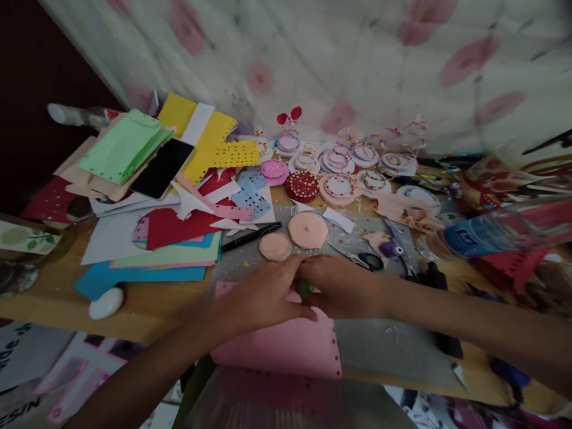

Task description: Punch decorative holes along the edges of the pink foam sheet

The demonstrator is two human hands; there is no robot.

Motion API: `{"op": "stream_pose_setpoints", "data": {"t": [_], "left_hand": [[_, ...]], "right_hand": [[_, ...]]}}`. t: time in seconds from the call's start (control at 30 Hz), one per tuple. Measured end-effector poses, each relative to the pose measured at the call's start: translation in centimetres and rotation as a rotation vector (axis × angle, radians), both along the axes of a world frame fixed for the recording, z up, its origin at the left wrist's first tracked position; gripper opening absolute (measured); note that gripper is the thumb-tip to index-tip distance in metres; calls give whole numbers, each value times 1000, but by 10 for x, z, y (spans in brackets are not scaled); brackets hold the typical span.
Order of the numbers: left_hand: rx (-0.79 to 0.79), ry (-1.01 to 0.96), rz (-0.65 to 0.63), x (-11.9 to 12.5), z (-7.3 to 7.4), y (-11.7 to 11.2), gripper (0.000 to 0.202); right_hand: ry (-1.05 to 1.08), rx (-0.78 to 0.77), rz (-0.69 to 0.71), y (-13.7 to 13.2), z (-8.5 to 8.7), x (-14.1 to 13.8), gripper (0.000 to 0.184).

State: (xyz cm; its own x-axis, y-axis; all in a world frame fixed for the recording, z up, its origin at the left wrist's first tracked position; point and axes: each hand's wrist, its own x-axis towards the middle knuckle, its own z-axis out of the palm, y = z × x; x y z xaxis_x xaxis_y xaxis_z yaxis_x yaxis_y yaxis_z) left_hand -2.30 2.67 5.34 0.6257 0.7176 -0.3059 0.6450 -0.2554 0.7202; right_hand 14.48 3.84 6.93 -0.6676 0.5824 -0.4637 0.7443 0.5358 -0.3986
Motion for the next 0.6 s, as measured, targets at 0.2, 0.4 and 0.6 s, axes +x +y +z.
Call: {"op": "stream_pose_setpoints", "data": {"t": [0.2,0.4,0.6], "left_hand": [[0,116,-62,-16,-2,3,40],[-3,121,-80,-18,1,4,41],[-4,132,-62,-14,13,3,47]], "right_hand": [[-18,-90,-49,1,7,5,29],[-17,-57,-4,-2,6,5,30],[-22,46,47,-6,-1,4,21]]}}
